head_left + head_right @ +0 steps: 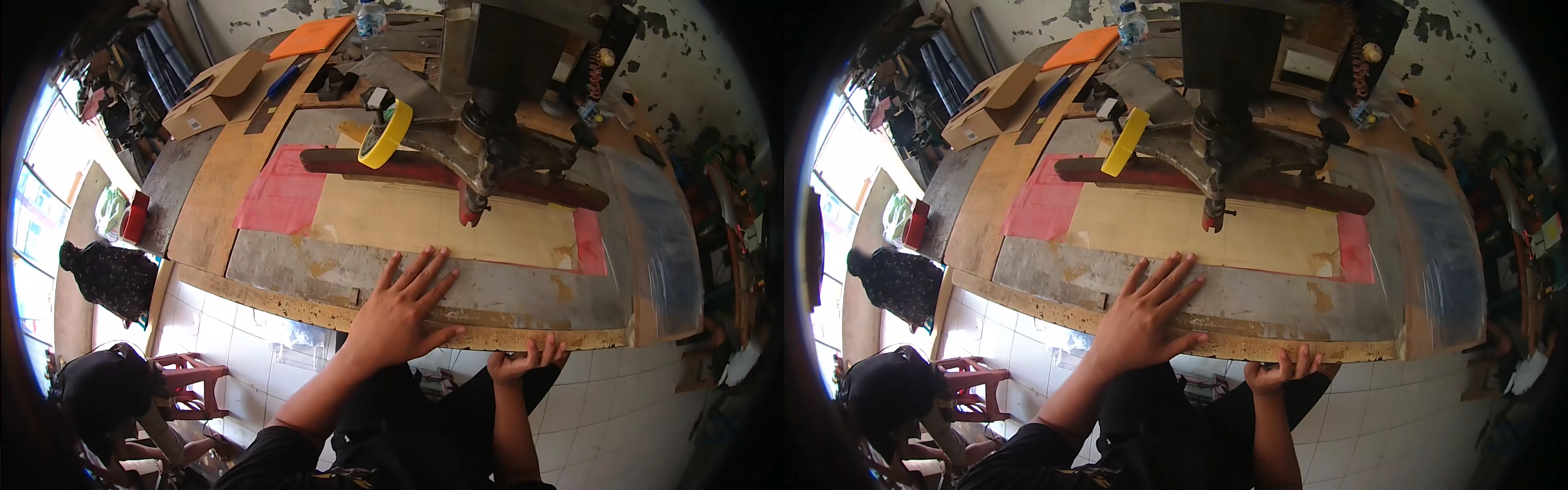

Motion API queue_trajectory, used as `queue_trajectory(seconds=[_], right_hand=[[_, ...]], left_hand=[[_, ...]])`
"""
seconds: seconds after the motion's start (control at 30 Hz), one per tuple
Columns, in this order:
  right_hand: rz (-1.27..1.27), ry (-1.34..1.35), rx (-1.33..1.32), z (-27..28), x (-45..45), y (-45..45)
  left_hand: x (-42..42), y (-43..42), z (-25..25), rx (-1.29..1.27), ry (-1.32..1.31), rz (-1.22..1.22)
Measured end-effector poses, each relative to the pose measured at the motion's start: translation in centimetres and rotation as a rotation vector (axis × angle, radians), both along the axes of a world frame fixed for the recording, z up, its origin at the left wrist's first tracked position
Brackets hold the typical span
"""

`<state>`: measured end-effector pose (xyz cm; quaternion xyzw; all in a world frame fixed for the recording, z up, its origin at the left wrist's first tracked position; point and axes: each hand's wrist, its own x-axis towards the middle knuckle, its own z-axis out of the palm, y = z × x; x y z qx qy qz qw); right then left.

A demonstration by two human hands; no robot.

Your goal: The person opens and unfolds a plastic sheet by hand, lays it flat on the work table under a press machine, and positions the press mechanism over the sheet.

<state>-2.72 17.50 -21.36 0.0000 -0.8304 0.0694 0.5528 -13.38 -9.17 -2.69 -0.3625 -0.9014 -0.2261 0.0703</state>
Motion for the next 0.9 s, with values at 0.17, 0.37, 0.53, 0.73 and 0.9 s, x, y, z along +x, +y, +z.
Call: queue_trajectory(seconds=[0.17,0.37,0.53,0.73,0.9], right_hand=[[-0.028,0.001,0.058,-0.9,-0.1,0.7],[-0.033,0.025,0.077,-1.4,-0.1,0.9],[-0.040,-0.027,0.036,-1.5,0.4,0.9],[-0.091,0.021,0.131,-1.7,-0.8,1.6],[-0.155,0.061,0.207,-1.5,-1.7,2.0]], left_hand=[[0.0,0.0,-0.1,0.012,-0.010,0.010],[-0.1,-0.2,0.1,0.057,-0.006,-0.001],[-2.7,-4.3,4.6,-0.002,0.112,0.042],[-10.5,-6.9,4.8,-0.240,0.239,-0.116],[-11.9,-5.5,3.3,-0.399,0.176,-0.133]])
